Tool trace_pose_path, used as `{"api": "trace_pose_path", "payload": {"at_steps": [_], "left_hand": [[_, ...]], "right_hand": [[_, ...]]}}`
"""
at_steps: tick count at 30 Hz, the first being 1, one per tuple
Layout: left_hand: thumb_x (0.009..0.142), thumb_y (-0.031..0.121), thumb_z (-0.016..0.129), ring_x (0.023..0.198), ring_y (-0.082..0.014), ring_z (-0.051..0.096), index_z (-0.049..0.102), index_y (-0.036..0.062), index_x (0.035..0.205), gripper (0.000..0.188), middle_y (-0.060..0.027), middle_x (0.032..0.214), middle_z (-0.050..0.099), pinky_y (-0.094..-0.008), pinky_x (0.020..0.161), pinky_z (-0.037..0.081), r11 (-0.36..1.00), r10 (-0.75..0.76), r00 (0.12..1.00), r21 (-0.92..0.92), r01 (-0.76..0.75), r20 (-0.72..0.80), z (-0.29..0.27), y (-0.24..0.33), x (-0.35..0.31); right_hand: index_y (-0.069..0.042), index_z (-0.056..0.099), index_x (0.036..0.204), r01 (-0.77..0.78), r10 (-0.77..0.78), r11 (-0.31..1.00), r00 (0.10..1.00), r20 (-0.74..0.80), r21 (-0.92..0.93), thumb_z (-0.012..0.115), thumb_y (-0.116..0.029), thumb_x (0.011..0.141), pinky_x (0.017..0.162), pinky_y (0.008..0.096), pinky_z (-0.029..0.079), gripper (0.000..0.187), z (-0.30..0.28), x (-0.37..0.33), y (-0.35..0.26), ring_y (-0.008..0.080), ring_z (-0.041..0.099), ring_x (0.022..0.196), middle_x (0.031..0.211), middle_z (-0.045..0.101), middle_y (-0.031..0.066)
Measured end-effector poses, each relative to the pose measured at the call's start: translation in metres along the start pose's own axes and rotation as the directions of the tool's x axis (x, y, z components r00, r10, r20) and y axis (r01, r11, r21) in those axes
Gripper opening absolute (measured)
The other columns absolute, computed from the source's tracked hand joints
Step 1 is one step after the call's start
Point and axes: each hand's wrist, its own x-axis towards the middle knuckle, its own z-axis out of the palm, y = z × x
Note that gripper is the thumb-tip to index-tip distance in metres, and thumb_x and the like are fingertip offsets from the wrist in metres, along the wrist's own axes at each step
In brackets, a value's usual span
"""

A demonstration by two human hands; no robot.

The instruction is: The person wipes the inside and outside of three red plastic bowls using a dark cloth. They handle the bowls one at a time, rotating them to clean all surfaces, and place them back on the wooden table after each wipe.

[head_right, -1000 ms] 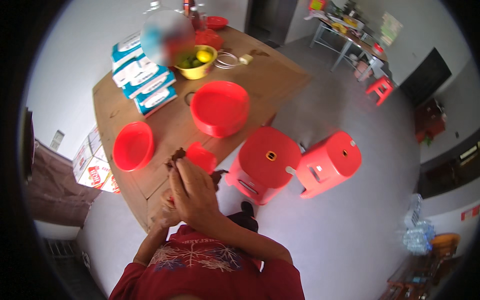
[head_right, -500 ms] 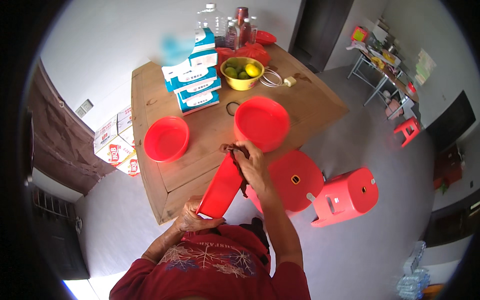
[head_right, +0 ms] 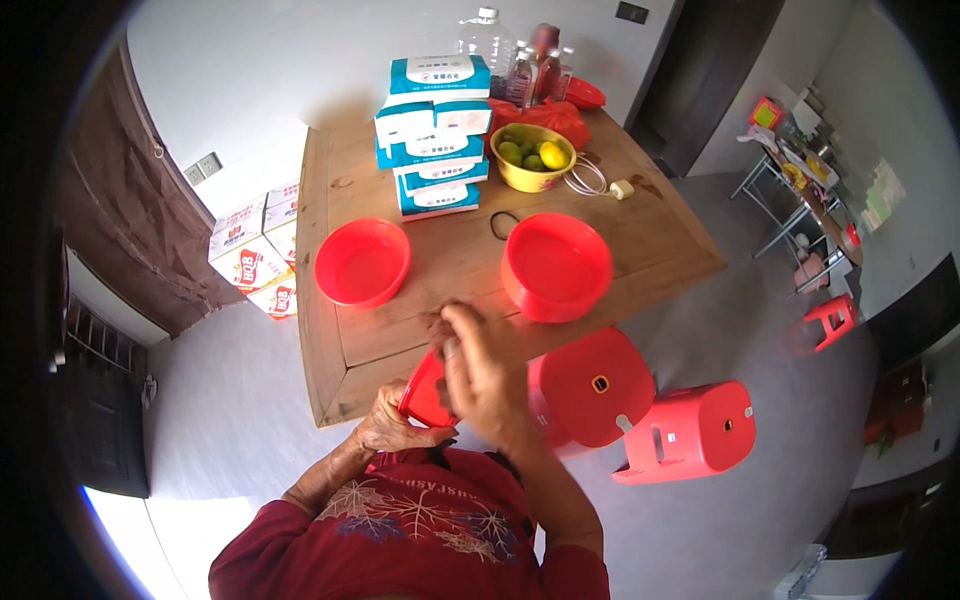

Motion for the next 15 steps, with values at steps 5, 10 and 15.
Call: {"api": "trace_pose_path", "payload": {"at_steps": [5,10,15], "left_hand": [[0.063,-0.001,0.078,0.079,-0.0077,0.060,0.064,0.0010,0.092,0.032,-0.0002,0.083,0.066,-0.0256,0.074,0.049,0.997,0.006,1.000,0.081,-0.004,-0.028,-0.006,0.011,-0.012],[0.060,0.001,0.080,0.103,-0.0160,0.057,0.051,0.0024,0.122,0.069,-0.0058,0.111,0.061,-0.0341,0.091,0.046,0.851,-0.047,0.950,-0.511,-0.125,-0.310,-0.013,0.000,-0.017],[0.067,0.000,0.075,0.106,-0.0202,0.057,0.051,0.0033,0.121,0.059,-0.0075,0.113,0.060,-0.0380,0.093,0.046,0.680,-0.119,0.892,-0.690,-0.248,-0.437,-0.016,0.012,-0.005]], "right_hand": [[0.001,0.053,0.117,-0.409,0.351,0.798,0.912,0.210,0.443,0.048,-0.008,0.091,0.081,0.0285,0.048,0.028,-0.024,0.017,0.054,0.0155,0.060,0.091,0.103,0.059,0.0083],[0.004,0.046,0.124,-0.411,0.497,0.459,0.854,0.156,0.788,0.048,-0.016,0.092,0.095,0.0316,0.039,0.038,0.004,-0.010,0.087,0.0185,0.051,0.108,0.118,0.054,0.0109],[0.003,0.044,0.125,-0.255,0.321,0.906,0.934,-0.158,0.338,0.046,-0.011,0.092,0.097,0.0352,0.037,0.036,0.036,-0.021,0.034,0.0264,0.046,0.115,0.123,0.049,0.0167]]}}
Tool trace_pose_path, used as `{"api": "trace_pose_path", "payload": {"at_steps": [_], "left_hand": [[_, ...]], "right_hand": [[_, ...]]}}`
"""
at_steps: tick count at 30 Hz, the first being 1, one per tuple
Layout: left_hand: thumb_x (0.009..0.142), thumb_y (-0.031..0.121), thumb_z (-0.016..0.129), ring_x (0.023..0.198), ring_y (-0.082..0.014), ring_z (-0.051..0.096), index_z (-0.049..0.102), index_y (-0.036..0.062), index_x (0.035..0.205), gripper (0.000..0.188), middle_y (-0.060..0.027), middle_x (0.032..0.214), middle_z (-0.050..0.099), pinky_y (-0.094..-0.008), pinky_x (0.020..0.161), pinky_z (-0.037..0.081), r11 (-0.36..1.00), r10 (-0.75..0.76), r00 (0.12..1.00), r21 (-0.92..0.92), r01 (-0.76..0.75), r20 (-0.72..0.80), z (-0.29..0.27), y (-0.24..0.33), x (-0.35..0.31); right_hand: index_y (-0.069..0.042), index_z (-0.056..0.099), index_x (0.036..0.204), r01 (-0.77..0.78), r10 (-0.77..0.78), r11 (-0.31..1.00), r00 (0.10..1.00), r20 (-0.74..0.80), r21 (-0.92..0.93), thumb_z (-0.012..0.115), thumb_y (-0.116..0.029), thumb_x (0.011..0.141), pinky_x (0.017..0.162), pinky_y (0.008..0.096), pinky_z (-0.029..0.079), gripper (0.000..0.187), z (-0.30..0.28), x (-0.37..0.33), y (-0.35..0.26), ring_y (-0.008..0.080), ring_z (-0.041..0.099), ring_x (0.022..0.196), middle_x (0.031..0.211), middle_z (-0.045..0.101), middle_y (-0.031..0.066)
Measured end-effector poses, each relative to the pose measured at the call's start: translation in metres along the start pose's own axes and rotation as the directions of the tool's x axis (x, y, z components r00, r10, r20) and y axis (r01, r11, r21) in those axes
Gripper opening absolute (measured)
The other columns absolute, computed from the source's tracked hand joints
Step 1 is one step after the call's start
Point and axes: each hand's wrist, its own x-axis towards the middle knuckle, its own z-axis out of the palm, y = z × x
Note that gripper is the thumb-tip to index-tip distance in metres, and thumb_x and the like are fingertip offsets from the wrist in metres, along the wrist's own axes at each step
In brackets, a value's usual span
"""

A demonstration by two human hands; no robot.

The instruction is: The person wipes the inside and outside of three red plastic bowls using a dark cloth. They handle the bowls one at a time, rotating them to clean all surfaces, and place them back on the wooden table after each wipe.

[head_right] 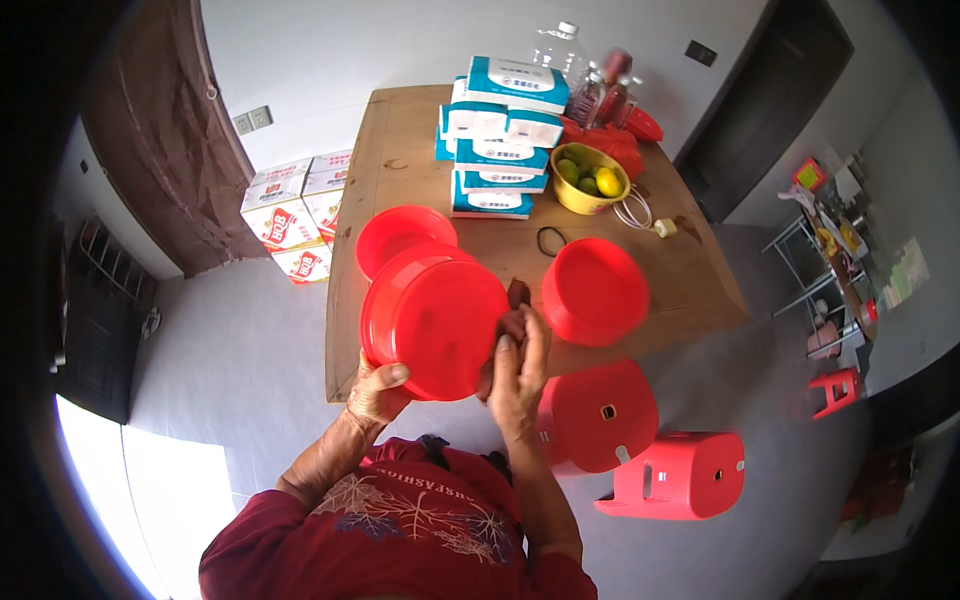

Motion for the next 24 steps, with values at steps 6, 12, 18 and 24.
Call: {"api": "trace_pose_path", "payload": {"at_steps": [6,12,18,24], "left_hand": [[0.076,0.006,0.073,0.092,-0.0141,0.060,0.061,0.0051,0.105,0.031,-0.0043,0.099,0.065,-0.0315,0.083,0.050,0.999,0.033,0.999,0.002,-0.033,-0.040,-0.013,-0.014,-0.001],[0.075,0.004,0.074,0.078,-0.0112,0.060,0.065,0.0058,0.080,0.010,-0.0022,0.083,0.066,-0.0297,0.073,0.050,0.995,-0.018,0.998,0.099,0.024,-0.056,0.003,-0.013,-0.011],[0.081,0.014,0.070,0.085,-0.0117,0.059,0.066,0.0082,0.088,0.010,-0.0022,0.094,0.066,-0.0320,0.078,0.049,1.000,-0.012,0.992,0.015,0.010,0.123,-0.025,-0.028,-0.011],[0.091,0.050,0.047,0.093,-0.0143,0.056,0.050,0.0125,0.120,0.048,-0.0011,0.104,0.058,-0.0332,0.083,0.049,0.994,-0.086,0.990,-0.072,0.079,-0.107,-0.034,-0.031,-0.001]], "right_hand": [[0.007,0.047,0.119,0.565,-0.511,0.823,0.785,0.349,-0.066,0.044,0.002,0.088,0.090,0.0433,0.044,0.032,0.025,-0.022,-0.034,0.0399,0.051,0.112,0.126,0.044,0.0277],[0.004,0.050,0.117,0.588,-0.516,0.777,0.800,0.307,-0.225,0.044,-0.001,0.087,0.088,0.0391,0.044,0.031,0.021,0.019,-0.047,0.0340,0.054,0.105,0.117,0.053,0.0207],[0.002,0.050,0.118,0.264,-0.223,0.922,0.960,0.167,-0.284,0.043,-0.006,0.092,0.093,0.0346,0.042,0.028,0.012,0.040,-0.027,0.0293,0.053,0.111,0.119,0.056,0.0172],[0.003,0.055,0.113,0.570,-0.496,0.816,0.775,0.392,-0.093,0.053,-0.003,0.084,0.091,0.0423,0.044,0.030,0.031,-0.013,-0.033,0.0348,0.053,0.110,0.119,0.054,0.0196]]}}
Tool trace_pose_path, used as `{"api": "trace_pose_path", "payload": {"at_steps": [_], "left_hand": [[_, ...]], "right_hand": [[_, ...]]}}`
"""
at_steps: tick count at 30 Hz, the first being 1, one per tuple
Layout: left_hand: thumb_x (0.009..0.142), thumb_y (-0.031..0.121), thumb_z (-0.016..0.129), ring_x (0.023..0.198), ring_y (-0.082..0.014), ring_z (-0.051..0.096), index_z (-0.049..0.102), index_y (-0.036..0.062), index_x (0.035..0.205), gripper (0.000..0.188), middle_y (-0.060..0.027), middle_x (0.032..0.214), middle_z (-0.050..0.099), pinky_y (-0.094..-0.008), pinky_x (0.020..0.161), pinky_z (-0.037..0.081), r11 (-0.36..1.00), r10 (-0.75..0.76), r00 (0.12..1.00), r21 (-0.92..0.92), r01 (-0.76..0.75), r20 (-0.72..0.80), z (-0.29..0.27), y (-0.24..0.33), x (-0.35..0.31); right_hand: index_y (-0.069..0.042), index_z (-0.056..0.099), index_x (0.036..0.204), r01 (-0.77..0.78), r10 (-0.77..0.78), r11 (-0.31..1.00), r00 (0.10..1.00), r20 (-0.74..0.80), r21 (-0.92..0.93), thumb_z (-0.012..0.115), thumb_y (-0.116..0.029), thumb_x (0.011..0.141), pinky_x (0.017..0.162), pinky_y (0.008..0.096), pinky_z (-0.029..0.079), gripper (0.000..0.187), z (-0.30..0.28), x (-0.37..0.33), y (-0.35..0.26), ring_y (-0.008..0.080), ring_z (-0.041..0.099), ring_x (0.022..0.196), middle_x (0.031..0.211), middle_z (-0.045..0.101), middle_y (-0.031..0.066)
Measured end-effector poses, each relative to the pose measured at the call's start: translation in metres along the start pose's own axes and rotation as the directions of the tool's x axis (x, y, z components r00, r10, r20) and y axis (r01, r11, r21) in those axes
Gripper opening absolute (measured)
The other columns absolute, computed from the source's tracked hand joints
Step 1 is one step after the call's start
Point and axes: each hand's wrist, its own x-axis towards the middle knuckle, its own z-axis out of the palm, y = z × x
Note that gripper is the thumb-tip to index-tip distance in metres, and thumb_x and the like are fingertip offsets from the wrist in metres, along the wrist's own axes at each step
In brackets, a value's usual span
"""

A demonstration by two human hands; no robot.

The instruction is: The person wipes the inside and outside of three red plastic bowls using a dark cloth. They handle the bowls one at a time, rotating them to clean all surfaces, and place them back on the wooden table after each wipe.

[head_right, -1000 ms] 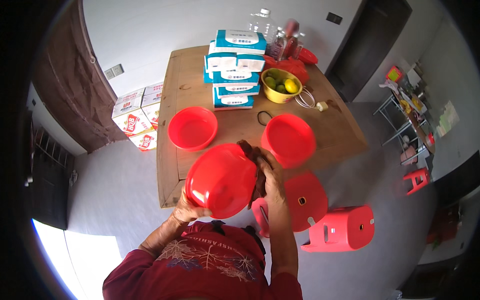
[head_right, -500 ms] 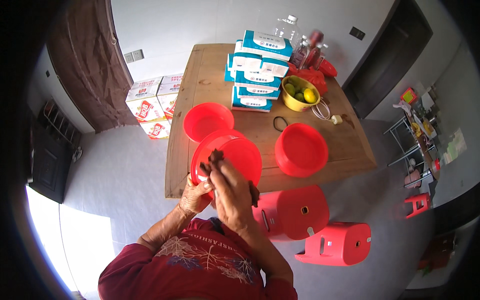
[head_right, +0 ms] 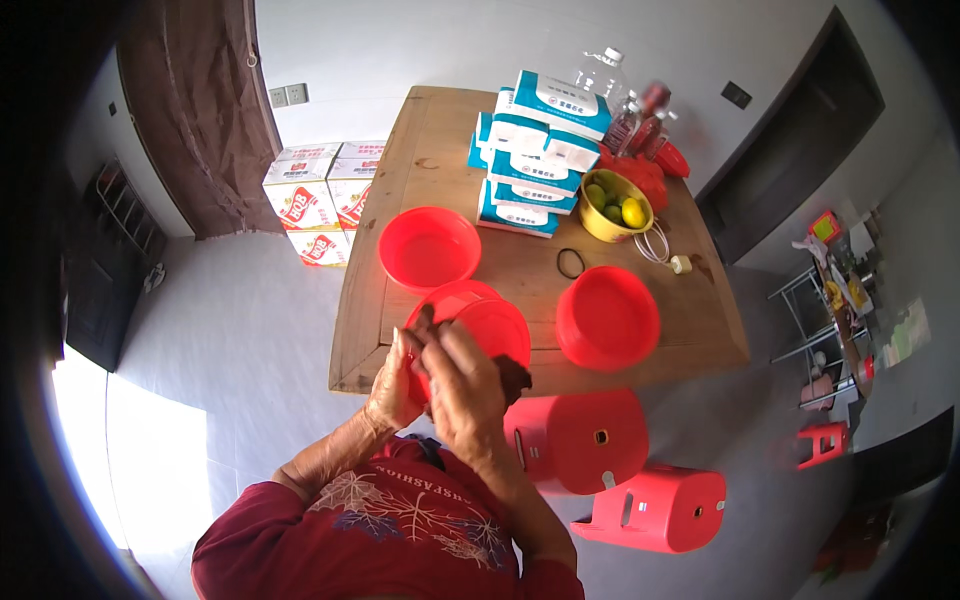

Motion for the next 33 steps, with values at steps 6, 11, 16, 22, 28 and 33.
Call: {"api": "trace_pose_path", "payload": {"at_steps": [6,11,16,22,28,33], "left_hand": [[0.084,0.040,0.055,0.090,-0.0253,0.055,0.045,0.0016,0.114,0.050,-0.0149,0.101,0.055,-0.0362,0.078,0.046,0.192,0.399,0.893,0.933,-0.305,0.210,0.001,0.006,-0.005],[0.098,0.041,0.035,0.064,-0.0100,0.046,0.055,0.0032,0.094,0.043,-0.0016,0.072,0.053,-0.0247,0.058,0.040,0.733,0.251,0.966,0.639,-0.231,0.061,0.024,0.006,0.010],[0.097,0.043,0.037,0.107,-0.0152,0.053,0.052,0.0053,0.116,0.045,-0.0061,0.116,0.056,-0.0353,0.095,0.043,0.994,-0.056,0.998,0.092,0.057,-0.021,0.013,-0.004,0.008],[0.091,0.053,0.042,0.120,-0.0218,0.045,0.040,0.0066,0.129,0.060,-0.0086,0.131,0.046,-0.0439,0.099,0.040,0.996,-0.078,0.997,-0.036,0.078,0.000,0.003,0.006,0.017],[0.086,0.038,0.062,0.108,-0.0210,0.056,0.047,0.0091,0.124,0.050,-0.0057,0.118,0.057,-0.0440,0.093,0.046,0.995,0.044,0.997,-0.083,-0.050,-0.071,0.011,0.007,0.033],[0.086,0.047,0.058,0.106,-0.0206,0.056,0.049,0.0083,0.123,0.054,-0.0079,0.117,0.057,-0.0413,0.091,0.048,0.996,-0.031,0.992,-0.083,0.021,-0.124,0.037,0.013,0.039]], "right_hand": [[-0.007,0.063,0.104,0.273,-0.214,0.886,0.958,0.191,-0.376,0.059,-0.012,0.081,0.097,0.0410,0.036,0.024,0.005,-0.015,-0.008,0.0240,0.057,0.108,0.113,0.060,0.0088],[-0.006,0.061,0.103,0.187,-0.169,0.929,0.982,0.084,-0.320,0.060,-0.008,0.078,0.092,0.0417,0.039,0.025,-0.007,0.032,-0.004,0.0257,0.058,0.102,0.107,0.059,0.0093],[-0.001,0.058,0.104,-0.132,0.132,0.987,0.991,-0.009,-0.093,0.053,-0.001,0.085,0.077,0.0377,0.047,0.019,-0.032,0.066,0.040,0.0302,0.059,0.090,0.098,0.059,0.0139],[0.003,0.055,0.114,-0.611,0.633,0.725,0.773,0.042,0.319,0.053,-0.013,0.091,0.085,0.0243,0.042,0.028,-0.057,0.034,0.096,0.0120,0.055,0.093,0.101,0.062,0.0066],[0.004,0.044,0.123,-0.592,0.663,0.736,0.727,-0.176,0.327,0.045,-0.011,0.094,0.092,0.0315,0.040,0.034,-0.015,-0.017,0.077,0.0193,0.051,0.105,0.117,0.052,0.0127],[0.006,0.037,0.127,-0.255,0.275,0.961,0.912,-0.304,0.103,0.040,-0.001,0.090,0.084,0.0396,0.045,0.038,0.022,-0.026,0.050,0.0283,0.051,0.102,0.123,0.043,0.0229]]}}
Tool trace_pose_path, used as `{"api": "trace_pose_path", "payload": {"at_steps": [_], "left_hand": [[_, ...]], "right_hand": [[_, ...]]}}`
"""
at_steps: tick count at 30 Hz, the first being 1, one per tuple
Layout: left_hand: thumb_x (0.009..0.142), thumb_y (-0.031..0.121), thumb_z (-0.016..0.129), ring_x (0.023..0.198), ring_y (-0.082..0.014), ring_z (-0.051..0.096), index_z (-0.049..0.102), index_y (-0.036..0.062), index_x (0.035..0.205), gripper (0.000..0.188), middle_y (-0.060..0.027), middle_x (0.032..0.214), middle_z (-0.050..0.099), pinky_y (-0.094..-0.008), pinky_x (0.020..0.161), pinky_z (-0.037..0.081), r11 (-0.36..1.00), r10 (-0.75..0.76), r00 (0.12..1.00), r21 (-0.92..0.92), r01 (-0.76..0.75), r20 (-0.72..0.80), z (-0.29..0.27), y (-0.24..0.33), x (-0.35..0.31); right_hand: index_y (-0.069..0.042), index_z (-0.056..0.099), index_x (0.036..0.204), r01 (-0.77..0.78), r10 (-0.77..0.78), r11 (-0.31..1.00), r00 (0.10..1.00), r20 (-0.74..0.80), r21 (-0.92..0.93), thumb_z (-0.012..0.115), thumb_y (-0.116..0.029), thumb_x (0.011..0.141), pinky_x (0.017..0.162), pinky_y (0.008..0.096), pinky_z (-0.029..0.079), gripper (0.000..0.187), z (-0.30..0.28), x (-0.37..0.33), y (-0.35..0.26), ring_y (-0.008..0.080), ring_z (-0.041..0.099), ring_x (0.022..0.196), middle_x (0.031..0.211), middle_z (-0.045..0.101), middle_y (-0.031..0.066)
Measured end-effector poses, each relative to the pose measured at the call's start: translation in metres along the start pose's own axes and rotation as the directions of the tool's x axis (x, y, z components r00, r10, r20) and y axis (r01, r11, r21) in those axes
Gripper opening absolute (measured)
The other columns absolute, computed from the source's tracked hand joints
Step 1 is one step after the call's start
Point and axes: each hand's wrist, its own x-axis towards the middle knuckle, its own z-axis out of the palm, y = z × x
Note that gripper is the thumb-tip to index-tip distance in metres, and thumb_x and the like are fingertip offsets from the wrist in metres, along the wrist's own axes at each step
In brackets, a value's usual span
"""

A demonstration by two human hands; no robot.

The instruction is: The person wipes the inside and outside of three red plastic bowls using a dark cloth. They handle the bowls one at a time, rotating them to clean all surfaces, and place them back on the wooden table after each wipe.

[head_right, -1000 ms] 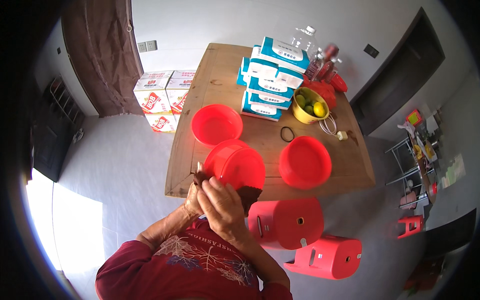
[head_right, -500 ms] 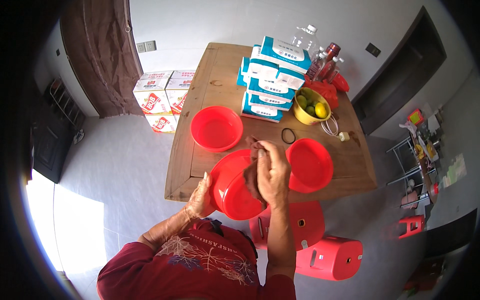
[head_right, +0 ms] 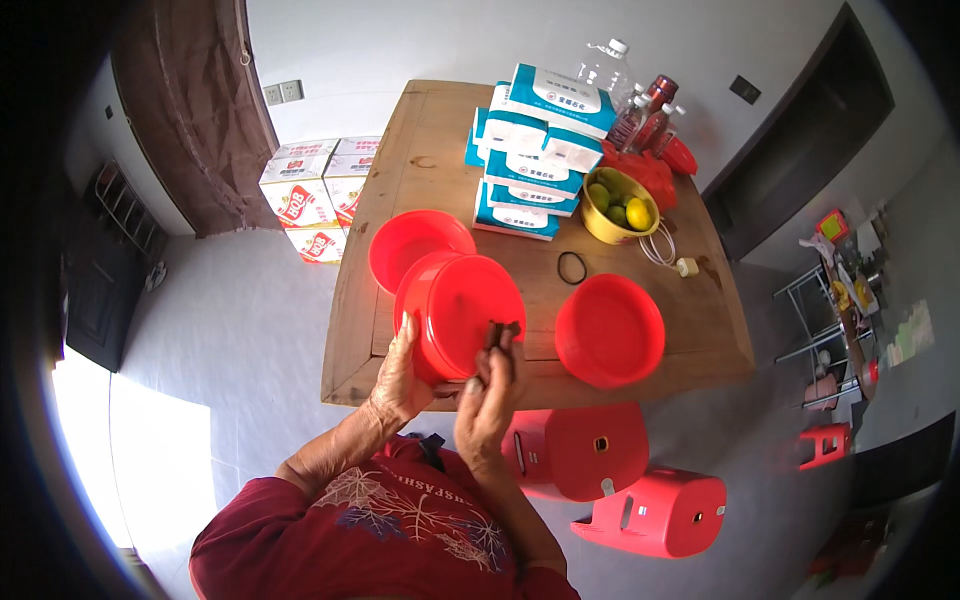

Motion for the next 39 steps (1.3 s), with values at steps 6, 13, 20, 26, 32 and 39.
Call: {"api": "trace_pose_path", "payload": {"at_steps": [6,13,20,26,32,39], "left_hand": [[0.085,0.059,0.049,0.099,-0.0235,0.058,0.046,0.0075,0.125,0.065,-0.0102,0.111,0.059,-0.0370,0.084,0.049,0.995,-0.103,0.991,0.020,0.102,0.080,-0.044,-0.024,0.016],[0.085,0.063,0.044,0.127,-0.0289,0.039,0.031,0.0154,0.139,0.073,-0.0079,0.139,0.039,-0.0543,0.099,0.037,0.986,-0.096,0.983,-0.117,0.115,0.159,0.001,0.005,-0.004],[0.084,0.062,0.047,0.128,-0.0284,0.038,0.033,0.0170,0.138,0.072,-0.0068,0.140,0.039,-0.0555,0.100,0.035,0.957,-0.193,0.962,-0.181,0.228,0.193,-0.015,0.005,-0.010],[0.087,0.055,0.048,0.124,-0.0272,0.042,0.036,0.0150,0.136,0.064,-0.0089,0.136,0.043,-0.0543,0.096,0.039,0.953,-0.202,0.971,-0.203,0.225,0.127,-0.032,-0.004,0.000],[0.085,0.032,0.065,0.115,-0.0239,0.046,0.032,0.0156,0.132,0.060,-0.0091,0.125,0.045,-0.0444,0.085,0.048,0.903,0.188,0.972,0.414,-0.116,-0.138,-0.029,-0.006,-0.014],[0.077,0.022,0.074,0.116,-0.0252,0.045,0.015,0.0182,0.143,0.088,-0.0114,0.130,0.042,-0.0439,0.089,0.046,0.934,0.019,0.997,0.354,-0.043,0.072,-0.005,-0.002,-0.031]], "right_hand": [[-0.004,0.065,0.096,0.563,-0.456,0.675,0.826,0.331,-0.477,0.059,-0.009,0.085,0.090,0.0398,0.039,0.014,-0.005,-0.006,-0.021,0.0305,0.049,0.109,0.121,0.050,0.0116],[0.003,0.044,0.124,-0.045,0.009,0.983,0.980,-0.198,-0.179,0.036,-0.012,0.097,0.098,0.0387,0.037,0.032,-0.032,0.005,-0.006,0.0318,0.048,0.115,0.125,0.046,0.0217],[-0.005,0.047,0.125,-0.396,0.677,0.354,0.733,0.060,0.847,0.047,-0.020,0.095,0.095,0.0316,0.040,0.033,-0.044,0.015,-0.005,0.0154,0.051,0.110,0.121,0.052,0.0049],[-0.004,0.050,0.117,-0.341,0.642,0.313,0.764,0.067,0.886,0.053,-0.014,0.091,0.086,0.0310,0.044,0.028,-0.054,-0.001,0.017,0.0127,0.053,0.098,0.109,0.054,0.0019],[0.002,0.055,0.107,-0.219,0.214,0.976,0.961,-0.176,-0.008,0.052,-0.008,0.089,0.068,0.0272,0.046,0.021,-0.071,0.024,-0.031,0.0139,0.059,0.077,0.085,0.060,0.0063],[-0.002,0.060,0.094,0.462,-0.342,0.834,0.862,0.374,-0.301,0.062,0.002,0.073,0.057,0.0398,0.043,0.022,-0.034,-0.005,-0.019,0.0288,0.053,0.064,0.075,0.055,0.0117]]}}
